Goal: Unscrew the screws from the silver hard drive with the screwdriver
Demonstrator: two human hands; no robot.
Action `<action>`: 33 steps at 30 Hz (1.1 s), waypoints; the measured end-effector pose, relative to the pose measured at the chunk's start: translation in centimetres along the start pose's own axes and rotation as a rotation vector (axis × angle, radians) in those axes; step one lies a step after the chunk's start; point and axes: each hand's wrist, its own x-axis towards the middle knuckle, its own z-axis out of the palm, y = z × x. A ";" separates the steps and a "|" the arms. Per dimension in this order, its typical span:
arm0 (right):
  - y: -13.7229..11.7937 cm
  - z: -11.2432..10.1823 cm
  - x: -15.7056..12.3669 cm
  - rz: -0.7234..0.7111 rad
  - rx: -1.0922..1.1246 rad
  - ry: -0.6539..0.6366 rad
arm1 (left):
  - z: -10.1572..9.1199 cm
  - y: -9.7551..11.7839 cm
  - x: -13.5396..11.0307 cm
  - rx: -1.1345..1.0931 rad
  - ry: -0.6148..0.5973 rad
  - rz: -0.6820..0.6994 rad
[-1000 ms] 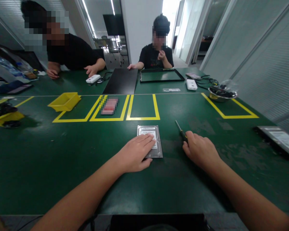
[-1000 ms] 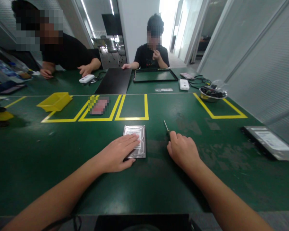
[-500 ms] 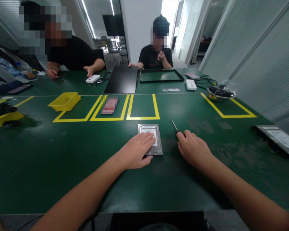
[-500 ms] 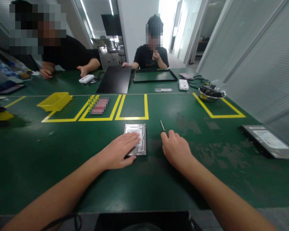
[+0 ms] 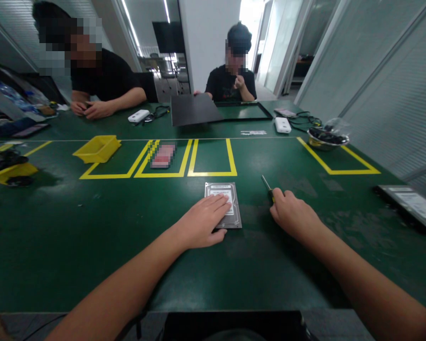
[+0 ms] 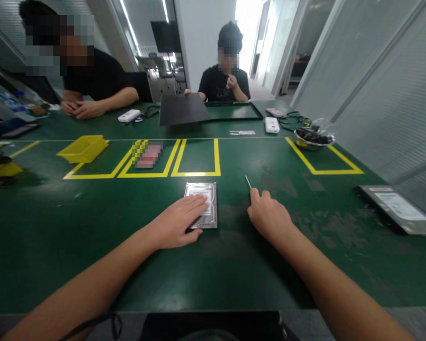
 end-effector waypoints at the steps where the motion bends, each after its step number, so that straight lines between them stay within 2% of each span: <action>1: 0.1 -0.3 0.0 -0.008 -0.008 0.009 | 0.0 0.0 0.0 -0.002 0.002 0.003; 5: -0.5 -2.4 -0.4 -0.100 -0.022 0.087 | 0.1 -0.1 -0.1 -0.008 0.012 0.007; 9: -2.8 -4.4 -0.9 -0.263 0.027 0.199 | 0.2 -0.3 0.0 -0.028 0.027 0.011; 12: -5.1 -5.0 -1.2 -0.467 0.158 0.388 | 0.2 -0.4 0.1 -0.066 0.032 0.012; 15: -7.4 -4.6 -1.2 -0.583 0.231 0.473 | 0.1 -0.5 0.2 -0.121 0.056 0.033; 18: -8.8 -3.4 -0.8 -0.676 0.301 0.557 | 0.1 -0.5 0.3 -0.159 0.091 0.052; 23: -9.2 -0.9 -0.5 -0.760 0.374 0.646 | 0.3 -0.8 0.2 -0.148 0.079 0.013; 28: -8.7 -0.2 -0.9 -0.788 0.409 0.657 | -0.2 -1.3 0.0 -0.151 0.033 0.037; 33: -8.5 0.0 -1.1 -0.801 0.455 0.574 | -0.7 -2.6 -0.4 -0.216 0.006 0.089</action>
